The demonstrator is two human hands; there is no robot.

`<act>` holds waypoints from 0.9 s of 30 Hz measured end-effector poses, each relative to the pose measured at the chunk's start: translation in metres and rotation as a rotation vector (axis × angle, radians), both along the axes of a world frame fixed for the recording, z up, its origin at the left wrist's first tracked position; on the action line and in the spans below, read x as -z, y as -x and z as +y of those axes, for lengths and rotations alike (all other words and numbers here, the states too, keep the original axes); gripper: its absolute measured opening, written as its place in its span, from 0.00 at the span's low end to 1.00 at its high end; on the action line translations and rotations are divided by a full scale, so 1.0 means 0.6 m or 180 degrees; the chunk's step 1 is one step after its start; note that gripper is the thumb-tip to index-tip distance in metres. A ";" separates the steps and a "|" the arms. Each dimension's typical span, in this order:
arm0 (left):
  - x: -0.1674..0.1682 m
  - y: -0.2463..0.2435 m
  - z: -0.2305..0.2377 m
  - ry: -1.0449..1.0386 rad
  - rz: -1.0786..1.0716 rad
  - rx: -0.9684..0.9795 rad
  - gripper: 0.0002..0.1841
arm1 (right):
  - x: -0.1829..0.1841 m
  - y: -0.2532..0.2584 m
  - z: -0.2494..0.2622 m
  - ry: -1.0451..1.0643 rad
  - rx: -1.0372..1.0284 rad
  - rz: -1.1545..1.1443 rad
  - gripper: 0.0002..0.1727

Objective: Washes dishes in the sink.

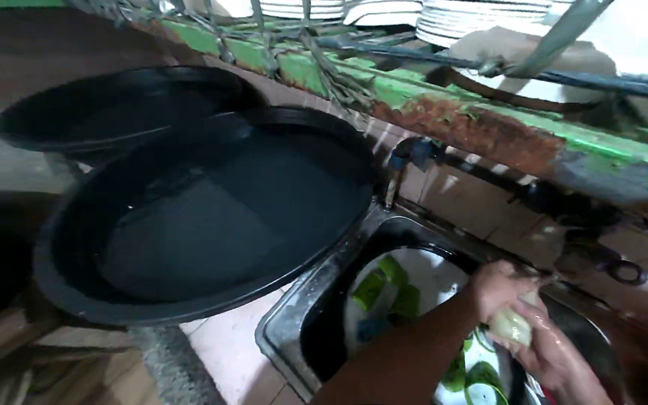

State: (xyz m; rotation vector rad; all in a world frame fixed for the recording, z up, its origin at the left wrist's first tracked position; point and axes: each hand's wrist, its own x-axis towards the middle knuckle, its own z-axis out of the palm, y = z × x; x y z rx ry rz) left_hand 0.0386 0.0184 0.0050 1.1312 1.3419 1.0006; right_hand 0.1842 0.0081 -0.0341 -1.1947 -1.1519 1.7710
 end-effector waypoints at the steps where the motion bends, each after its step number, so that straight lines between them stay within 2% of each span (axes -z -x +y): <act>1: -0.003 -0.007 0.001 -0.0026 0.0688 0.0176 0.23 | 0.020 0.004 0.007 -0.0709 0.0003 -0.0801 0.45; 2: -0.008 -0.012 -0.003 -0.0008 0.1054 0.0260 0.24 | 0.043 0.003 0.017 -0.1315 -0.0023 -0.1406 0.58; 3: -0.013 -0.012 -0.006 0.0018 0.1095 0.0235 0.23 | 0.044 0.004 0.017 -0.1506 -0.0002 -0.1584 0.64; 4: -0.020 -0.007 -0.006 0.0056 0.0871 0.0141 0.21 | 0.024 0.008 0.008 -0.1181 0.0020 -0.1325 0.64; 6: -0.025 0.010 -0.007 0.0189 -0.0107 -0.0068 0.16 | -0.011 0.002 -0.007 0.0036 0.0065 0.0127 0.50; 7: -0.021 0.015 -0.006 0.0215 -0.0506 -0.0114 0.15 | -0.017 -0.004 -0.009 0.0574 -0.0025 0.0802 0.47; 8: -0.018 0.014 -0.003 0.0243 -0.0541 -0.0107 0.16 | -0.020 -0.003 -0.008 0.0736 -0.0059 0.0957 0.45; 9: -0.019 0.008 0.001 0.0215 -0.0173 -0.0021 0.17 | -0.020 0.004 -0.006 0.0462 -0.0011 0.0525 0.42; 11: -0.021 -0.008 0.002 0.0023 0.0988 0.0220 0.21 | -0.011 0.021 0.000 -0.0743 -0.0004 -0.1041 0.54; 12: -0.022 -0.011 -0.001 -0.0008 0.1266 0.0270 0.23 | -0.004 0.026 0.002 -0.1157 0.0022 -0.1375 0.58; 13: -0.029 -0.008 -0.004 0.0026 0.1203 0.0268 0.22 | -0.005 0.025 0.000 -0.1095 0.0044 -0.1240 0.59; 14: -0.035 0.001 -0.006 0.0098 0.0888 0.0225 0.21 | -0.009 0.019 -0.004 -0.0700 0.0054 -0.0693 0.56; 16: -0.028 0.018 -0.010 0.0180 -0.0118 0.0029 0.16 | -0.009 -0.002 -0.008 0.0413 -0.0147 0.0866 0.49; 17: -0.021 0.020 -0.010 0.0181 -0.0394 -0.0032 0.16 | -0.011 -0.004 -0.008 0.0692 -0.0168 0.1153 0.48; 18: -0.019 0.017 -0.006 0.0227 -0.0275 -0.0040 0.17 | -0.012 0.002 -0.007 0.0551 -0.0121 0.0870 0.45; 19: -0.018 0.009 -0.003 0.0225 0.0181 0.0020 0.18 | -0.014 0.012 -0.004 0.0079 -0.0048 0.0131 0.45; 20: -0.021 0.001 -0.002 0.0165 0.0742 0.0119 0.19 | -0.012 0.023 0.001 -0.0512 0.0018 -0.0697 0.52; 21: -0.025 -0.006 -0.006 0.0065 0.1155 0.0178 0.21 | -0.007 0.029 0.005 -0.0987 0.0029 -0.1208 0.58; 22: -0.031 -0.007 -0.011 -0.0002 0.1250 0.0182 0.21 | -0.006 0.031 0.004 -0.1086 0.0068 -0.1246 0.60; 23: -0.039 -0.001 -0.016 -0.0010 0.1055 0.0153 0.20 | -0.013 0.026 -0.001 -0.0777 0.0065 -0.0903 0.56; 24: -0.050 0.009 -0.020 0.0057 0.0651 0.0117 0.18 | -0.018 0.016 -0.005 -0.0252 0.0043 -0.0203 0.50; 25: -0.053 0.018 -0.023 0.0086 0.0158 0.0044 0.15 | -0.019 0.004 -0.004 0.0281 -0.0088 0.0593 0.49; 26: -0.051 0.022 -0.023 0.0099 -0.0259 -0.0020 0.13 | -0.020 -0.003 -0.003 0.0611 -0.0170 0.1036 0.49; 27: -0.049 0.020 -0.021 0.0142 -0.0318 -0.0043 0.14 | -0.022 -0.001 -0.001 0.0559 -0.0180 0.0953 0.47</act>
